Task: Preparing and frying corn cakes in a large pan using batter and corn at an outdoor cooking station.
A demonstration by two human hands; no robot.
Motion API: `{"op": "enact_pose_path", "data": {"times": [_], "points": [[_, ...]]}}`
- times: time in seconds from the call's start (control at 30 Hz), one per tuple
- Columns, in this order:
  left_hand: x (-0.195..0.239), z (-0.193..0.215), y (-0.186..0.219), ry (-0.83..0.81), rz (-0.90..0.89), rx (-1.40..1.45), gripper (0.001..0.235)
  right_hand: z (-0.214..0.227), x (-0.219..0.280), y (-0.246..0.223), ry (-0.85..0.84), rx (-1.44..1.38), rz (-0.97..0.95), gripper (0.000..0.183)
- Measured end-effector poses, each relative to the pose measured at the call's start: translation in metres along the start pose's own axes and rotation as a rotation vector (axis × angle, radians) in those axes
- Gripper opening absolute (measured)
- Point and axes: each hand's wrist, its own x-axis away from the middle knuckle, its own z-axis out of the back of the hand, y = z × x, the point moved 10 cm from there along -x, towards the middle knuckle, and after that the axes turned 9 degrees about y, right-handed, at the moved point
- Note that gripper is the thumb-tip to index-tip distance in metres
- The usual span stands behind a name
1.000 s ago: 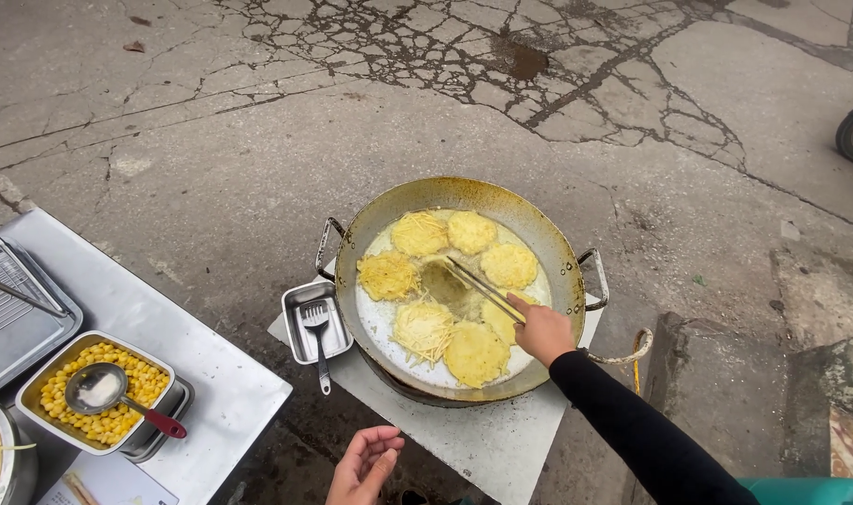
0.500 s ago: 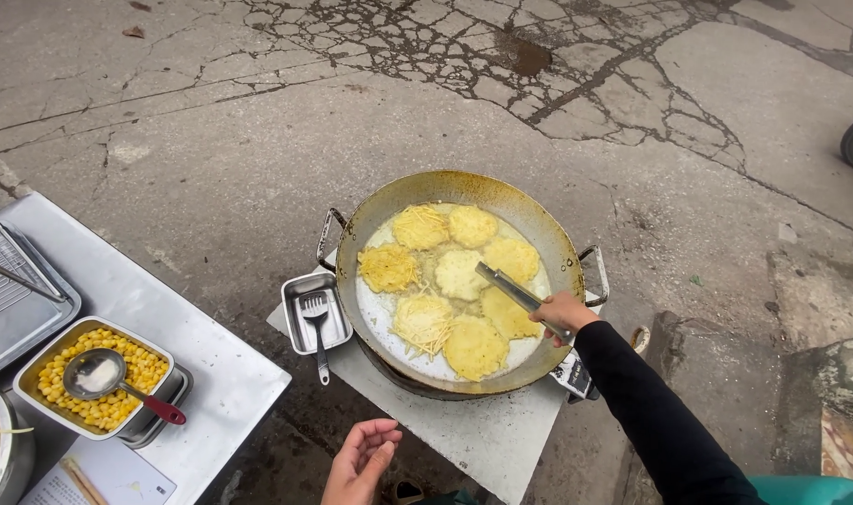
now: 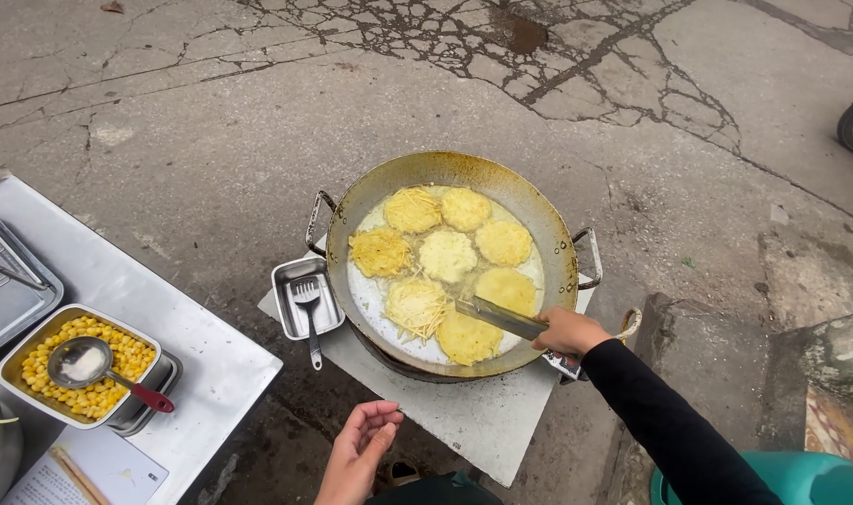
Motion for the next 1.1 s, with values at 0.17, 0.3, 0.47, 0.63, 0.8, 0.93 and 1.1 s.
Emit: {"op": "enact_pose_path", "data": {"times": [0.17, 0.3, 0.47, 0.63, 0.8, 0.93, 1.1], "points": [[-0.003, -0.015, -0.007, -0.052, 0.01, -0.009, 0.032, 0.013, -0.015, -0.019, 0.127, 0.009, 0.003, 0.071], [-0.004, -0.027, -0.006, -0.085, -0.037, 0.008, 0.031, -0.006, -0.042, -0.077, 0.168, -0.054, 0.129, 0.071], [0.004, -0.021, -0.001, -0.033, 0.022, -0.002, 0.031, -0.02, -0.07, -0.158, 0.232, -0.055, 0.268, 0.065], [-0.002, 0.012, -0.007, 0.062, 0.022, 0.055, 0.033, -0.04, -0.104, -0.194, 0.335, 0.11, 0.422, 0.065], [-0.005, 0.031, -0.005, 0.134, 0.03, 0.148, 0.033, -0.026, -0.089, -0.191, 0.353, 0.318, 0.475, 0.075], [-0.001, 0.025, 0.007, 0.111, 0.053, 0.105, 0.032, -0.009, -0.087, -0.184, 0.35, 0.266, 0.425, 0.072], [-0.003, 0.015, 0.008, 0.055, 0.04, 0.074, 0.033, -0.02, -0.092, -0.18, 0.29, 0.174, 0.345, 0.068]]}}
